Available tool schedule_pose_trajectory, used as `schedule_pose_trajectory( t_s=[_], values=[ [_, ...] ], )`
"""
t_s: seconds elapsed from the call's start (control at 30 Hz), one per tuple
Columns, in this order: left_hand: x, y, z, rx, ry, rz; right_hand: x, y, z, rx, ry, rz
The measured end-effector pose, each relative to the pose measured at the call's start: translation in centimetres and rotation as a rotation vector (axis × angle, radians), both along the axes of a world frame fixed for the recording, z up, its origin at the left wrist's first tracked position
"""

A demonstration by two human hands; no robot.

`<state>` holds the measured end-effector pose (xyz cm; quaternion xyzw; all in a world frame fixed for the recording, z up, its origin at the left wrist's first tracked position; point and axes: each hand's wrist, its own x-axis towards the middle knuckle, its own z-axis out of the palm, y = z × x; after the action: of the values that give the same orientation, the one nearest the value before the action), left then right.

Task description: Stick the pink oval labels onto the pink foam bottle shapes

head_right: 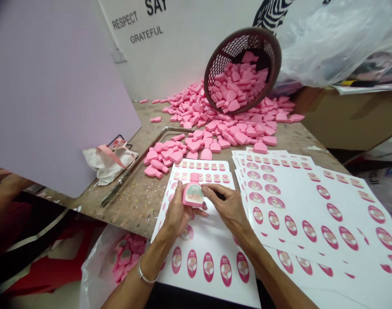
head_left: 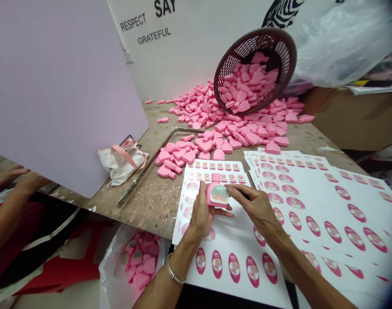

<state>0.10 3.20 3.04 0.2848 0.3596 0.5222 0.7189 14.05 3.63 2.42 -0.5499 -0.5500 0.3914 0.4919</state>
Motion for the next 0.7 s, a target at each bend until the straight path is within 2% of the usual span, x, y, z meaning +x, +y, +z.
schedule_pose_trajectory(
  t_s=[0.3, 0.5, 0.6, 0.7],
  values=[
    [0.30, -0.15, 0.29, 0.025, -0.005, -0.001, -0.24, -0.07, -0.16, 0.035, -0.010, -0.041],
    [0.22, -0.27, 0.63, 0.069, 0.059, -0.014, -0.41, -0.05, -0.26, 0.070, -0.052, -0.058],
    [0.23, -0.34, 0.48, 0.121, 0.161, -0.013, -0.44, -0.08, -0.10, 0.134, -0.166, -0.083],
    [0.26, -0.49, 0.01, 0.135, 0.225, 0.033, -0.22, -0.22, 0.04, 0.235, -0.393, -0.193]
  ],
)
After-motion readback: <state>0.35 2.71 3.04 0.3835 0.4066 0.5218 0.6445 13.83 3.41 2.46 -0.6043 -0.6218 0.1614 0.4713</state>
